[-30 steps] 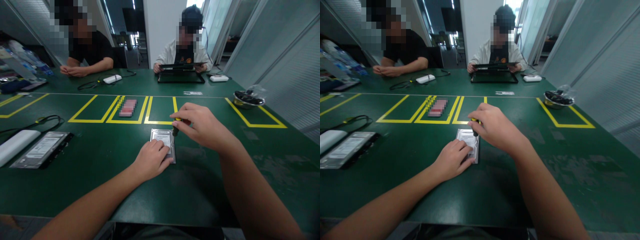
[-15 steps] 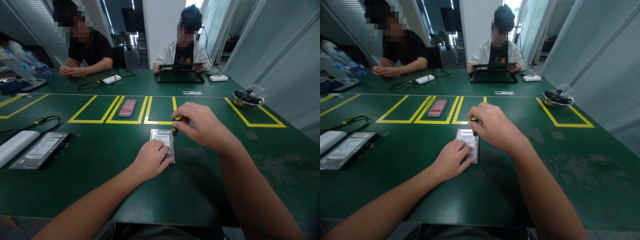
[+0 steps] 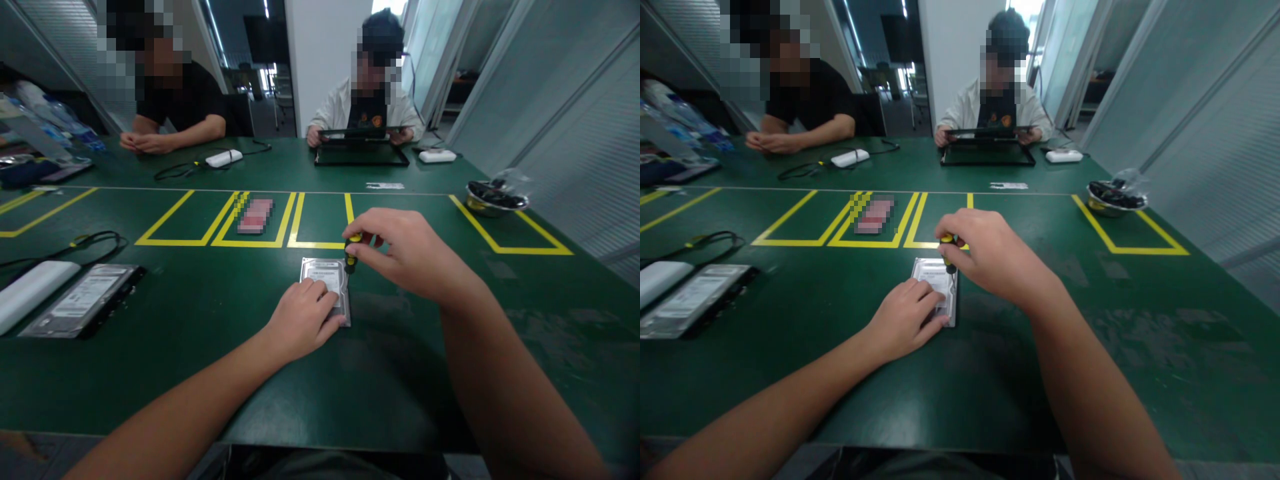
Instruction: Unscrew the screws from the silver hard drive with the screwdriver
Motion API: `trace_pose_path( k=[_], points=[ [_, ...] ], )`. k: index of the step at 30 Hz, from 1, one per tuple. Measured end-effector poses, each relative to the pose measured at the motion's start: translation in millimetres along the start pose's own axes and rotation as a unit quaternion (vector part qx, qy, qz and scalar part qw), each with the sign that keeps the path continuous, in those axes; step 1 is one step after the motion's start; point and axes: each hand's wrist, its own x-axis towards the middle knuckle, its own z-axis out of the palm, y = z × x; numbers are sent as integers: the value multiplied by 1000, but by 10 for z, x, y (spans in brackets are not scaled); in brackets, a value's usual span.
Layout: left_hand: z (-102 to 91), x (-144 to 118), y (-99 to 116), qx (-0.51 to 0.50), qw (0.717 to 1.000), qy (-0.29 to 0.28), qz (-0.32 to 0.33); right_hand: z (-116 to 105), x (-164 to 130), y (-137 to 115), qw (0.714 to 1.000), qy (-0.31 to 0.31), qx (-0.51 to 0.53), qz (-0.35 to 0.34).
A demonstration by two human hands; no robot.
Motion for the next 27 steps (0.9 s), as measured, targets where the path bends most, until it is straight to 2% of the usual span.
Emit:
trace_pose_path(
  k=[5, 20, 27],
  points=[
    [-1, 5, 5, 3, 1000, 0, 0, -3, 17, -13, 999, -1, -33, 4],
    [2, 0, 7, 6, 1000, 0, -1, 34, 12, 9, 999, 5, -34, 1],
    [-7, 4, 13, 0, 1000, 1, -1, 36, 8, -5, 999, -27, -20, 24]
  ],
)
